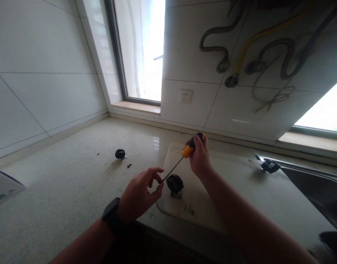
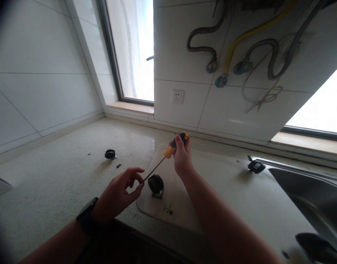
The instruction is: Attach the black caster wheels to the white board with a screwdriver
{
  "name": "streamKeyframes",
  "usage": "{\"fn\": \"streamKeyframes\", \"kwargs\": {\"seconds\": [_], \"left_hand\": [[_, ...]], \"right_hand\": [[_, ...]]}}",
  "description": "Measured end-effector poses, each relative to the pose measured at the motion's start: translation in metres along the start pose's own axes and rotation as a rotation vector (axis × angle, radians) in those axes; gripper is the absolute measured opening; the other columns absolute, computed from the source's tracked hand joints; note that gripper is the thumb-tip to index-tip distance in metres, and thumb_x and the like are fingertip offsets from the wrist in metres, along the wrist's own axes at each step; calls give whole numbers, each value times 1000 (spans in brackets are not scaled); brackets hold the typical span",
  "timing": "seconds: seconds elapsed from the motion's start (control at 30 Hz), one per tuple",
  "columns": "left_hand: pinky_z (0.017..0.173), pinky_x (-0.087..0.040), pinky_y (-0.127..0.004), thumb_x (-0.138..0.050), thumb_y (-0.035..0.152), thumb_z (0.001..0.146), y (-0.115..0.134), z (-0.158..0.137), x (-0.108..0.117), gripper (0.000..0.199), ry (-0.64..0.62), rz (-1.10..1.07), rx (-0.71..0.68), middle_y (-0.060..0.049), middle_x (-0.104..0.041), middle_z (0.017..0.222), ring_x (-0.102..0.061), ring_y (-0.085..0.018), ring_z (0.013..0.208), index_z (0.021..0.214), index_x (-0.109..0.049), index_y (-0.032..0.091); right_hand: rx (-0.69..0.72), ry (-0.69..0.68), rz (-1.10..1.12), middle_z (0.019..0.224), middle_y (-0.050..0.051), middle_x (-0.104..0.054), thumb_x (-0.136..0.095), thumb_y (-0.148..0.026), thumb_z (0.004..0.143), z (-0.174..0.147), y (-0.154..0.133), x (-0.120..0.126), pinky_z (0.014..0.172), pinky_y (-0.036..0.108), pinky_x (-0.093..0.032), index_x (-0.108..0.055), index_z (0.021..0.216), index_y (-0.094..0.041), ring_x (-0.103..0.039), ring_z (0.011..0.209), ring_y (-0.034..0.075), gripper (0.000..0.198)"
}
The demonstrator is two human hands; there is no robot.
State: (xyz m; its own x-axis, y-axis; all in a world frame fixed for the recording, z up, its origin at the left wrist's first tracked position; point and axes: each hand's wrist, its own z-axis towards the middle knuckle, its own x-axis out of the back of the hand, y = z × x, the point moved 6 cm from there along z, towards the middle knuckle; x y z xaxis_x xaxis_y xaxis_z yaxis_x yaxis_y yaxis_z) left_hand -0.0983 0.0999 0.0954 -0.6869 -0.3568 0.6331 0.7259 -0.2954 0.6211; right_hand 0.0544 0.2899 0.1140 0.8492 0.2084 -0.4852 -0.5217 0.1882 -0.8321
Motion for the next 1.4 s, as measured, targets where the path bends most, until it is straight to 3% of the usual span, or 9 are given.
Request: {"fn": "streamKeyframes", "kwargs": {"seconds": [0.2, 0.33, 0.8, 1.1, 1.27, 1.4], "left_hand": [[74, -52, -32, -63, 12, 88, 6, -2, 2, 45, 2, 139, -68, 1, -71, 97, -66, -17, 84, 129, -52, 28], [79, -53, -36, -62, 11, 87, 5, -3, 0, 47, 4, 152, -44, 0, -70, 98, -66, -19, 87, 130, -51, 28], [78, -53, -35, -60, 14, 89, 7, -4, 5, 39, 80, 196, 3, 0, -68, 92, -61, -18, 79, 125, -50, 25], [69, -48, -33, -65, 28, 92, -4, -6, 1, 41, 36, 116, 72, -1, -66, 99, -56, -17, 76, 128, -47, 27], [86, -53, -41, -72, 38, 88, -23, -14, -16, 56, 94, -118, -9, -11, -57, 127, -56, -23, 102, 134, -43, 25], [103, -47, -51, -55, 35, 98, -36, -26, -47, 47, -18, -275, -56, -14, -44, 146, -46, -30, 131, 142, -42, 28]], "right_hand": [[35, -51, -11, 69, -8, -60, -75, -55, 75, -3, -4, -3, 53, 23, -45, -43, 92, -29, -58, 62, 12, 44], [37, -71, -10, 71, -8, -58, -76, -54, 75, -4, -5, -4, 55, 23, -46, -43, 92, -29, -58, 63, 12, 44], [12, -87, -43, 76, -6, -59, -78, -45, 75, -4, -7, -3, 54, 22, -47, -53, 92, -27, -58, 69, 13, 35], [6, -39, -13, 76, -6, -58, -78, -44, 73, -1, -6, 0, 56, 23, -48, -54, 92, -27, -58, 68, 12, 35], [20, 1, 17, 74, -7, -56, -77, -45, 73, 4, -8, 4, 55, 22, -49, -52, 88, -27, -59, 67, 11, 34], [46, 13, 17, 70, -6, -56, -74, -47, 74, 8, -19, 7, 50, 24, -47, -55, 89, -27, -58, 60, 11, 32]]}}
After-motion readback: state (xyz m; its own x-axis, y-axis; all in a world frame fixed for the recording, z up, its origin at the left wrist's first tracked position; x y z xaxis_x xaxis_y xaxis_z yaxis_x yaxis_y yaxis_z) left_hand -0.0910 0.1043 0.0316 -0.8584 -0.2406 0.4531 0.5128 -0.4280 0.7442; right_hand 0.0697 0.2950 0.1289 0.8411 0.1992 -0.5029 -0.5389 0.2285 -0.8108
